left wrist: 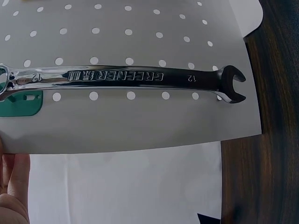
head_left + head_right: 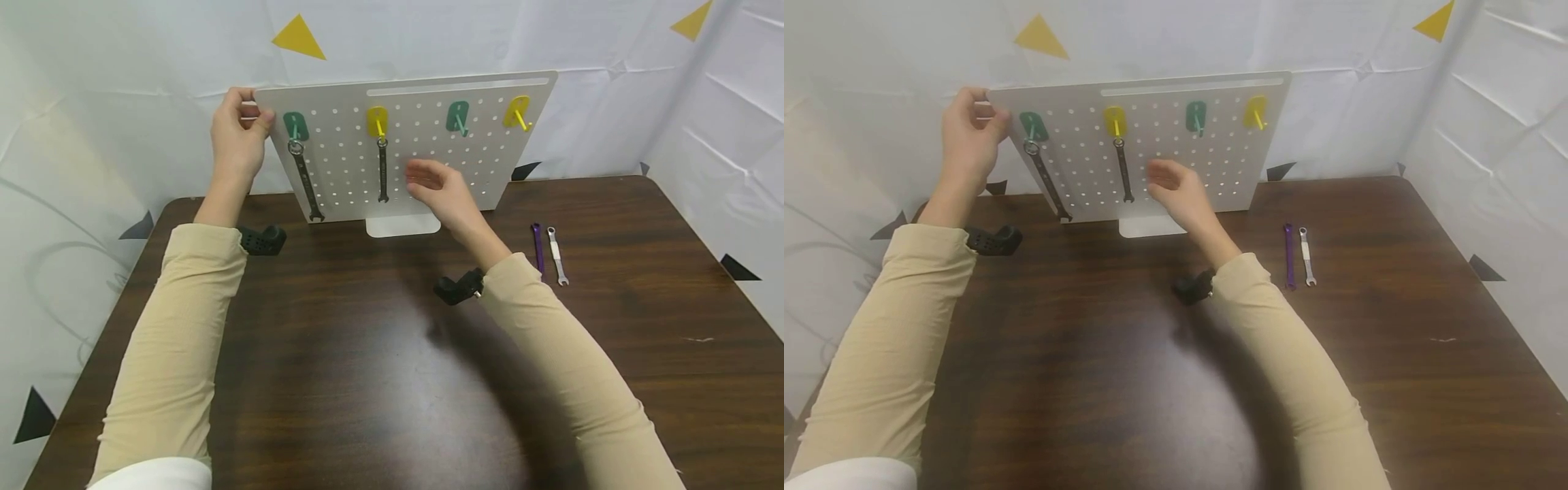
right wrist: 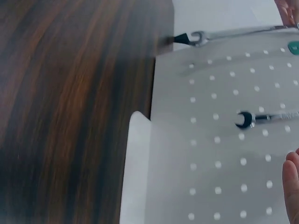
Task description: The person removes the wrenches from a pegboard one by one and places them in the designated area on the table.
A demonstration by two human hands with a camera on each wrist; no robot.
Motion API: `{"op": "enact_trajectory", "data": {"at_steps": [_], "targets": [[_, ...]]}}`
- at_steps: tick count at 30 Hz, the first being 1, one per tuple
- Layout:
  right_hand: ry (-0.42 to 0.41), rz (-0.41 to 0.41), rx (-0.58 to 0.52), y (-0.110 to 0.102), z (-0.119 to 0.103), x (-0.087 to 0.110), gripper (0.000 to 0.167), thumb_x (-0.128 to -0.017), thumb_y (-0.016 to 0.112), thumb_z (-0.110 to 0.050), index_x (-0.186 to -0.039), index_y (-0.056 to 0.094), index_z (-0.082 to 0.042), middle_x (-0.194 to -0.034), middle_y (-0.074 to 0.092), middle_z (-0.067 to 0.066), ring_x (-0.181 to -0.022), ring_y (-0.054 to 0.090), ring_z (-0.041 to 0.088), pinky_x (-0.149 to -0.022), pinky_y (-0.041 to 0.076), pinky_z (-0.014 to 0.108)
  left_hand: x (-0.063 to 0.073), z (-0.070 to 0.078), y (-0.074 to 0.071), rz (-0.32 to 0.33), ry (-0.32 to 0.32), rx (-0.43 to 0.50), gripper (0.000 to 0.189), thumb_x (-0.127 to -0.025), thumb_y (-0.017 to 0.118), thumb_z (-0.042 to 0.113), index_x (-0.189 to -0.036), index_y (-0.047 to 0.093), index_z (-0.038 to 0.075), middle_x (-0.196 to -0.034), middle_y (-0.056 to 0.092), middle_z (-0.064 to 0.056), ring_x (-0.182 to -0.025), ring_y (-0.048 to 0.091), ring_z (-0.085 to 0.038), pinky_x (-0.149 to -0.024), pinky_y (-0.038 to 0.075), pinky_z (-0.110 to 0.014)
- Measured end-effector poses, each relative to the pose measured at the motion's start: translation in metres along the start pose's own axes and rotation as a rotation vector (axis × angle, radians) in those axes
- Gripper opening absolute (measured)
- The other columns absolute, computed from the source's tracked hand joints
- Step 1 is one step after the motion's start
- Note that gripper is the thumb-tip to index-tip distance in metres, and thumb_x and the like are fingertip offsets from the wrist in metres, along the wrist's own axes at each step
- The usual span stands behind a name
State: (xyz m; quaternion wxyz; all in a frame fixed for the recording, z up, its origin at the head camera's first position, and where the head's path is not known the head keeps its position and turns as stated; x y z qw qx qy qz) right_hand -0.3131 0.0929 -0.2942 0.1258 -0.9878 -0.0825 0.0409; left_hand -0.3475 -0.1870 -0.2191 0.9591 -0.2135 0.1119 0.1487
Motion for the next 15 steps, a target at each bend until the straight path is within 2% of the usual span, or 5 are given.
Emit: {"op": "enact_trajectory", "data": {"at_steps": [10,15], "targets": [[-0.017,-0.051,-0.017,0.026,-0.006,-0.006,0.049,-0.095,0.053,0.0,-0.142,0.04,-0.002,-0.143,0.048,0.017,-0.134,0.046,0.026,-0.112,0.041,0.033,0.0,0.001,0.0,0.002,0.002,0.006,0.023,-0.095,0.057,0.019,-0.118,0.057,0.015,-0.089,0.047,0.013,-0.083,0.049,0.0,-0.089,0.053,-0.021],[-0.001,-0.051,-0.021,0.033,-0.005,-0.006,0.045,-0.095,0.055,-0.004,-0.138,0.045,-0.004,-0.139,0.052,0.015,-0.131,0.049,0.025,-0.11,0.043,0.035,-0.001,0.0,0.0,0.003,-0.002,0.01,0.023,-0.095,0.057,0.018,-0.118,0.057,0.014,-0.089,0.047,0.013,-0.083,0.049,0.0,-0.088,0.052,-0.02]]}}
Point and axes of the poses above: each hand's wrist, its own x-axis away from the middle knuckle, its own y-axis out of the palm, z = x × y, the point moved 8 cm from there along -x, towards the middle knuckle
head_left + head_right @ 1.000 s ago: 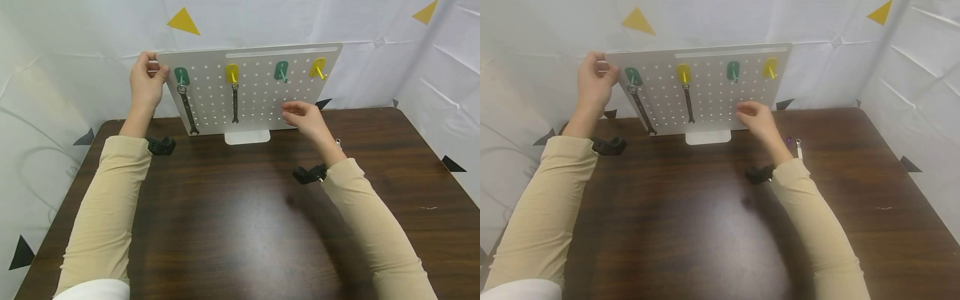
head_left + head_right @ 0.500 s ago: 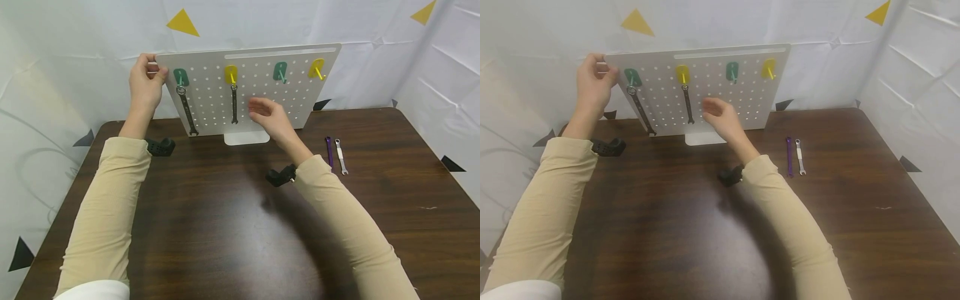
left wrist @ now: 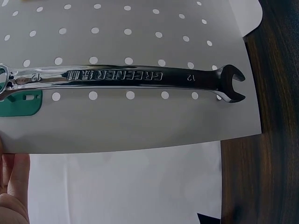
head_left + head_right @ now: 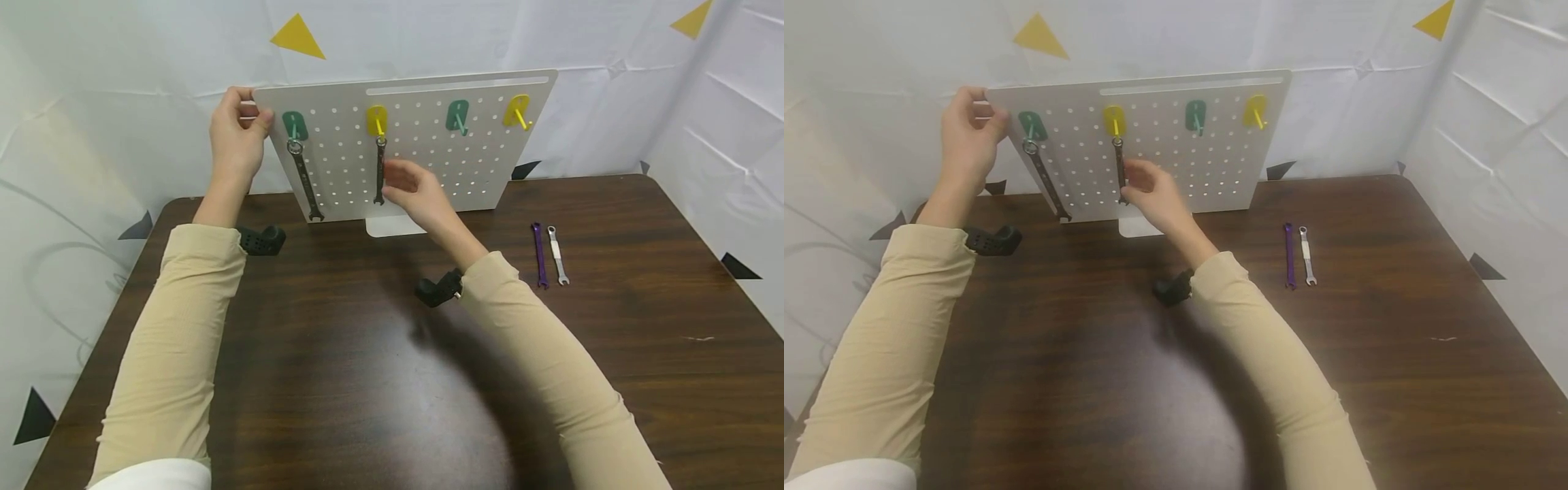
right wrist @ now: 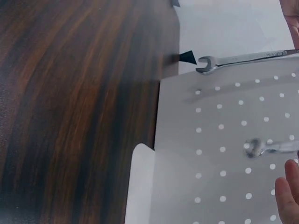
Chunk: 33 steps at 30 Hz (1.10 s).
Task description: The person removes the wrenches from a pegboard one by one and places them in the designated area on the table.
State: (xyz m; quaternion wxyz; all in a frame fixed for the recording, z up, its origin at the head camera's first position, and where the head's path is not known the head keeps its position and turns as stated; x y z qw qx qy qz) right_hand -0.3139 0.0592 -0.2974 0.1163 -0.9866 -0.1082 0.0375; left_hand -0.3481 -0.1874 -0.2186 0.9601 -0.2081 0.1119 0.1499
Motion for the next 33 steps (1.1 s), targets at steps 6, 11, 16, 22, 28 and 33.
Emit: {"op": "enact_trajectory", "data": {"at_steps": [6,11,16,22,28,33], "targets": [[-0.004,-0.009,0.022,0.006,0.002,0.002,0.041,-0.094,0.058,-0.007,-0.134,0.049,-0.004,-0.131,0.057,0.016,-0.125,0.054,0.027,-0.108,0.044,0.037,0.001,-0.001,0.0,-0.009,-0.011,0.001,0.023,-0.095,0.056,0.017,-0.118,0.056,0.015,-0.09,0.047,0.013,-0.083,0.048,-0.001,-0.088,0.052,-0.021],[-0.001,0.017,0.021,0.006,0.001,0.005,0.039,-0.094,0.059,-0.008,-0.132,0.051,-0.002,-0.127,0.058,0.017,-0.121,0.056,0.029,-0.106,0.046,0.037,0.002,-0.002,-0.001,-0.006,-0.009,-0.011,0.024,-0.095,0.056,0.018,-0.118,0.056,0.014,-0.091,0.047,0.012,-0.085,0.049,-0.001,-0.091,0.053,-0.022],[0.017,0.023,-0.059,0.006,-0.001,0.008,0.036,-0.095,0.057,-0.006,-0.129,0.051,0.002,-0.118,0.056,0.016,-0.115,0.059,0.029,-0.099,0.053,0.034,0.001,-0.003,-0.001,-0.004,-0.015,-0.006,0.023,-0.095,0.057,0.019,-0.118,0.057,0.016,-0.092,0.047,0.014,-0.086,0.05,0.0,-0.093,0.053,-0.022],[0.037,0.036,-0.096,0.003,-0.003,0.011,0.034,-0.094,0.057,-0.006,-0.126,0.053,0.003,-0.103,0.055,0.006,-0.104,0.061,0.022,-0.092,0.057,0.035,0.0,-0.002,-0.002,0.001,-0.006,-0.013,0.023,-0.095,0.057,0.019,-0.118,0.056,0.015,-0.091,0.047,0.013,-0.085,0.049,0.0,-0.092,0.053,-0.022],[0.06,0.032,-0.158,0.0,-0.005,0.013,0.034,-0.093,0.059,-0.003,-0.125,0.053,0.004,-0.096,0.054,0.002,-0.095,0.062,0.016,-0.091,0.057,0.037,0.0,-0.001,-0.001,0.002,-0.003,-0.014,0.024,-0.095,0.056,0.018,-0.119,0.056,0.014,-0.092,0.047,0.012,-0.085,0.049,0.0,-0.091,0.053,-0.022],[0.094,0.031,-0.202,-0.003,-0.008,0.017,0.036,-0.092,0.059,-0.002,-0.127,0.053,0.004,-0.097,0.055,0.002,-0.091,0.063,0.012,-0.093,0.056,0.037,-0.001,-0.001,0.0,-0.009,-0.005,-0.001,0.024,-0.095,0.056,0.018,-0.119,0.056,0.014,-0.09,0.046,0.013,-0.084,0.049,0.0,-0.091,0.053,-0.022]]}}
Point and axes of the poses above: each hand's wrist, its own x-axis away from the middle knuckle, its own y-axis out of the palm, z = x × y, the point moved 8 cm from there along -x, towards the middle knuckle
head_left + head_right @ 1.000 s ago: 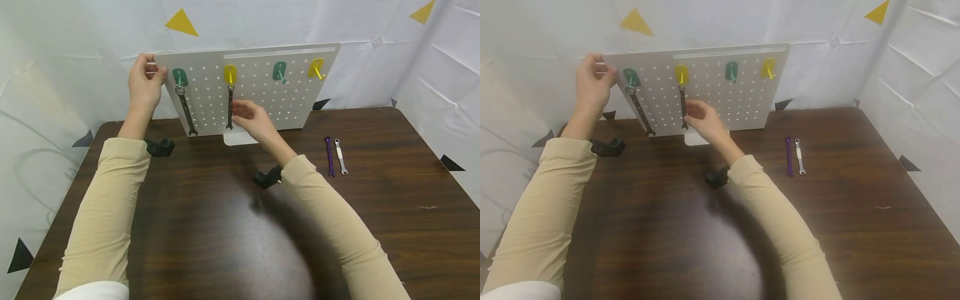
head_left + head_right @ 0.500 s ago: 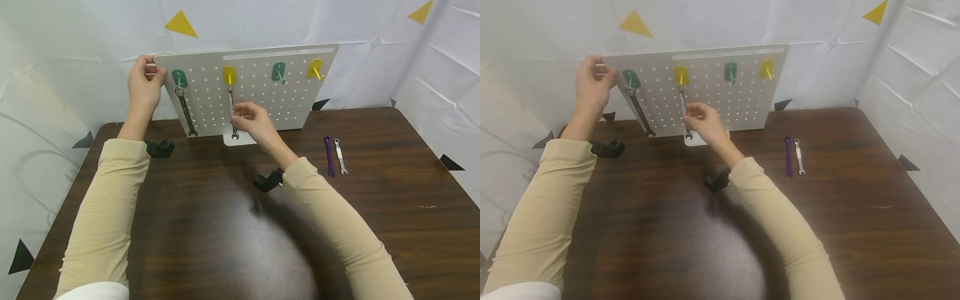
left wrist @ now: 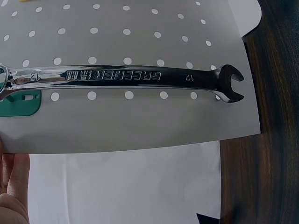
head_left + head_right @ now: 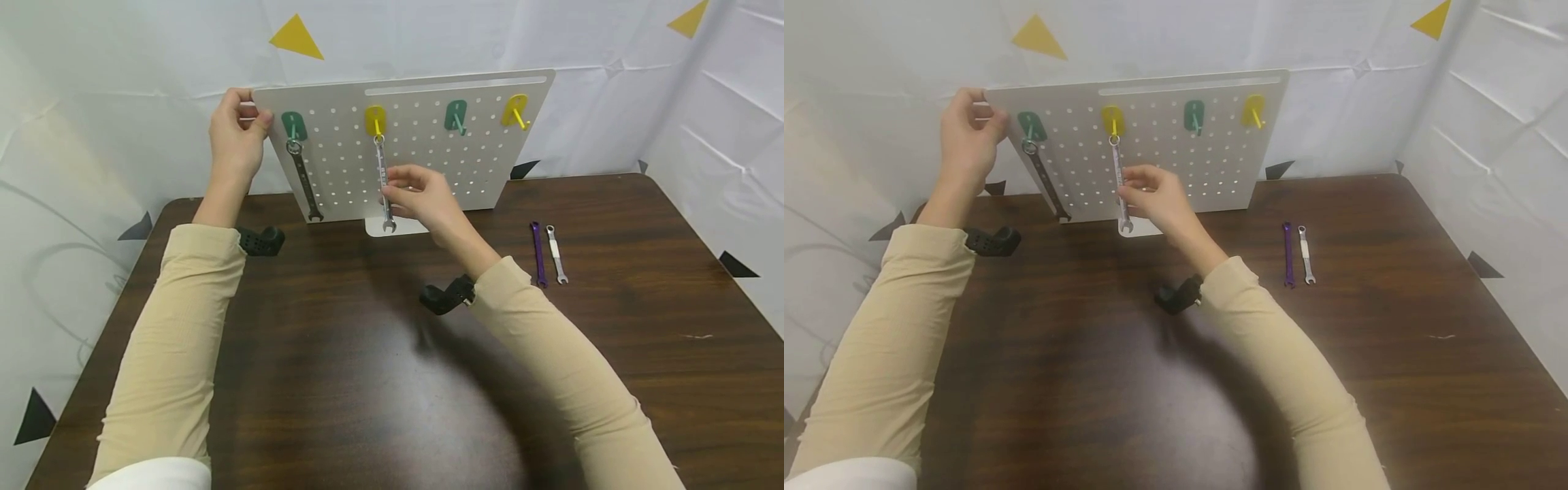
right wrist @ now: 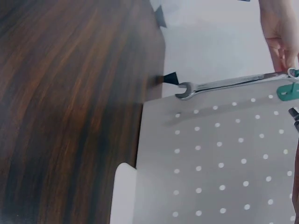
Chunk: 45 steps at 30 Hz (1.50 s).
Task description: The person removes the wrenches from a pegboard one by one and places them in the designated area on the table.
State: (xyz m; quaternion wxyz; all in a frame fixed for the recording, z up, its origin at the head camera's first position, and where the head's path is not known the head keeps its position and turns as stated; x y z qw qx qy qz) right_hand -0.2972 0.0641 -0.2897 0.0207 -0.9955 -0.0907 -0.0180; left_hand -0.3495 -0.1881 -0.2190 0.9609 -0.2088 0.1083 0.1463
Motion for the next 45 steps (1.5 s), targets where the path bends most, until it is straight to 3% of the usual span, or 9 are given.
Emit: {"op": "enact_trajectory", "data": {"at_steps": [7,14,26,39,45], "targets": [[0.023,-0.014,-0.031,-0.001,-0.006,0.004,0.035,-0.092,0.059,-0.003,-0.127,0.054,0.004,-0.098,0.058,0.004,-0.092,0.066,0.02,-0.093,0.056,0.038,0.0,0.0,0.0,0.001,0.0,0.007,0.021,-0.095,0.056,0.018,-0.117,0.057,0.015,-0.089,0.046,0.014,-0.084,0.049,0.0,-0.091,0.053,-0.022],[0.015,-0.013,-0.027,-0.001,-0.008,0.003,0.036,-0.092,0.06,-0.004,-0.127,0.055,0.004,-0.1,0.06,0.006,-0.085,0.065,0.012,-0.092,0.057,0.038,0.001,0.0,0.0,0.002,-0.006,-0.016,0.022,-0.096,0.056,0.019,-0.117,0.056,0.016,-0.091,0.046,0.014,-0.086,0.049,0.0,-0.091,0.052,-0.022],[-0.025,0.01,-0.036,-0.003,-0.012,0.004,0.036,-0.093,0.059,-0.002,-0.128,0.053,0.003,-0.1,0.056,0.003,-0.088,0.062,0.008,-0.095,0.055,0.038,0.001,-0.002,0.0,0.005,-0.005,-0.013,0.024,-0.095,0.056,0.019,-0.119,0.056,0.015,-0.093,0.048,0.012,-0.085,0.049,0.0,-0.091,0.053,-0.023],[-0.058,0.008,-0.019,-0.028,-0.009,0.007,0.031,-0.091,0.06,-0.002,-0.122,0.054,0.002,-0.093,0.06,-0.004,-0.083,0.064,0.004,-0.087,0.058,0.03,0.0,-0.004,-0.003,0.01,-0.004,-0.005,0.023,-0.095,0.057,0.019,-0.117,0.057,0.015,-0.091,0.047,0.013,-0.084,0.05,0.0,-0.091,0.053,-0.022],[-0.057,-0.004,0.005,-0.046,-0.001,0.01,0.018,-0.092,0.059,-0.002,-0.109,0.057,-0.007,-0.088,0.06,-0.008,-0.082,0.065,0.002,-0.083,0.058,0.023,0.001,-0.005,-0.006,0.016,-0.001,-0.009,0.022,-0.095,0.057,0.017,-0.117,0.057,0.015,-0.09,0.047,0.013,-0.083,0.05,0.0,-0.09,0.053,-0.022]]}}
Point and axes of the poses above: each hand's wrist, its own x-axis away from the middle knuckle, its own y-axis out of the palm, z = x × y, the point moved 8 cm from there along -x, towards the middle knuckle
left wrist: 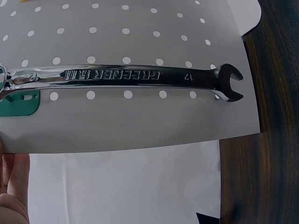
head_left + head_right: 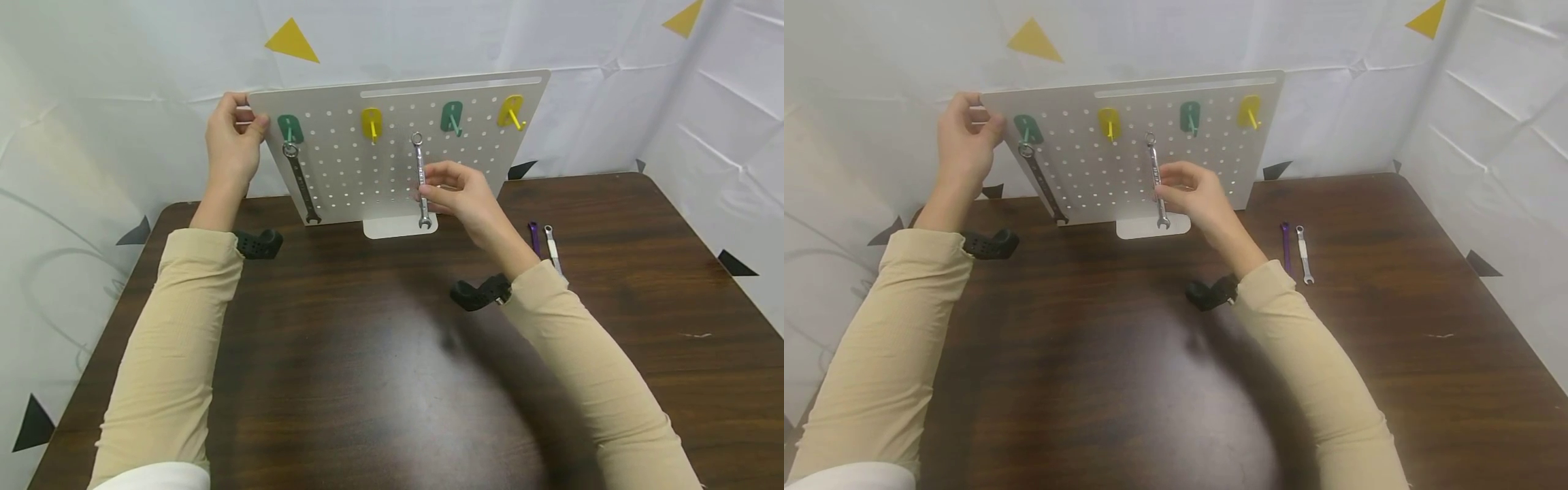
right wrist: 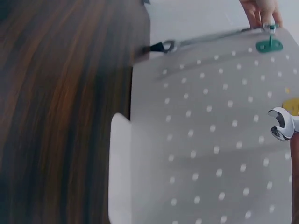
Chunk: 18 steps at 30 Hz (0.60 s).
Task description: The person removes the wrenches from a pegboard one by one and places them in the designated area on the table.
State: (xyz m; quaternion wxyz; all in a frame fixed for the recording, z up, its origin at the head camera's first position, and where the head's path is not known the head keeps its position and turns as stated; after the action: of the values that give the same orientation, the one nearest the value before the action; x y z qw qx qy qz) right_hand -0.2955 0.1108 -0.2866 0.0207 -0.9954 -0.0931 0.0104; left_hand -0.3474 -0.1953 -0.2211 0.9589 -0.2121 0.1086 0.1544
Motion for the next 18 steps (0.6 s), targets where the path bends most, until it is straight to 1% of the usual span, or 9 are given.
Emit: {"op": "enact_trajectory", "data": {"at_steps": [4,10,14,16,18], "targets": [[0.02,0.01,0.026,-0.015,0.009,0.005,0.016,-0.092,0.06,-0.003,-0.105,0.058,-0.012,-0.087,0.061,-0.011,-0.082,0.065,0.0,-0.082,0.057,0.02,0.001,0.0,-0.001,0.003,-0.003,0.001,0.022,-0.095,0.057,0.016,-0.116,0.057,0.015,-0.089,0.047,0.013,-0.083,0.05,0.0,-0.091,0.054,-0.023],[0.037,0.023,0.039,-0.041,0.025,0.013,0.015,-0.091,0.061,-0.004,-0.105,0.058,-0.009,-0.085,0.063,-0.013,-0.081,0.065,0.0,-0.077,0.057,0.017,0.001,0.0,-0.005,0.01,-0.004,0.012,0.02,-0.095,0.058,0.016,-0.115,0.057,0.016,-0.089,0.048,0.013,-0.083,0.05,0.0,-0.091,0.053,-0.022],[0.034,0.039,0.055,-0.063,0.033,0.019,0.012,-0.091,0.062,-0.005,-0.099,0.059,-0.014,-0.084,0.066,-0.013,-0.079,0.067,0.001,-0.074,0.057,0.016,0.001,0.001,-0.005,0.008,0.0,0.003,0.021,-0.095,0.057,0.016,-0.116,0.057,0.015,-0.092,0.049,0.011,-0.084,0.05,0.0,-0.092,0.053,-0.022],[0.035,0.055,0.066,-0.075,0.037,0.022,0.013,-0.091,0.062,-0.005,-0.098,0.06,-0.016,-0.083,0.067,-0.013,-0.078,0.067,0.0,-0.073,0.056,0.015,0.001,0.001,-0.004,0.003,-0.009,0.014,0.021,-0.095,0.057,0.016,-0.115,0.057,0.016,-0.092,0.048,0.011,-0.084,0.05,-0.001,-0.092,0.053,-0.023],[0.04,0.072,0.091,-0.088,0.04,0.026,0.013,-0.091,0.062,-0.006,-0.1,0.059,-0.016,-0.083,0.066,-0.015,-0.078,0.067,-0.001,-0.071,0.056,0.014,0.002,0.002,-0.003,-0.001,-0.007,0.006,0.021,-0.095,0.057,0.016,-0.116,0.057,0.016,-0.094,0.049,0.011,-0.085,0.05,-0.001,-0.093,0.053,-0.023]]}}
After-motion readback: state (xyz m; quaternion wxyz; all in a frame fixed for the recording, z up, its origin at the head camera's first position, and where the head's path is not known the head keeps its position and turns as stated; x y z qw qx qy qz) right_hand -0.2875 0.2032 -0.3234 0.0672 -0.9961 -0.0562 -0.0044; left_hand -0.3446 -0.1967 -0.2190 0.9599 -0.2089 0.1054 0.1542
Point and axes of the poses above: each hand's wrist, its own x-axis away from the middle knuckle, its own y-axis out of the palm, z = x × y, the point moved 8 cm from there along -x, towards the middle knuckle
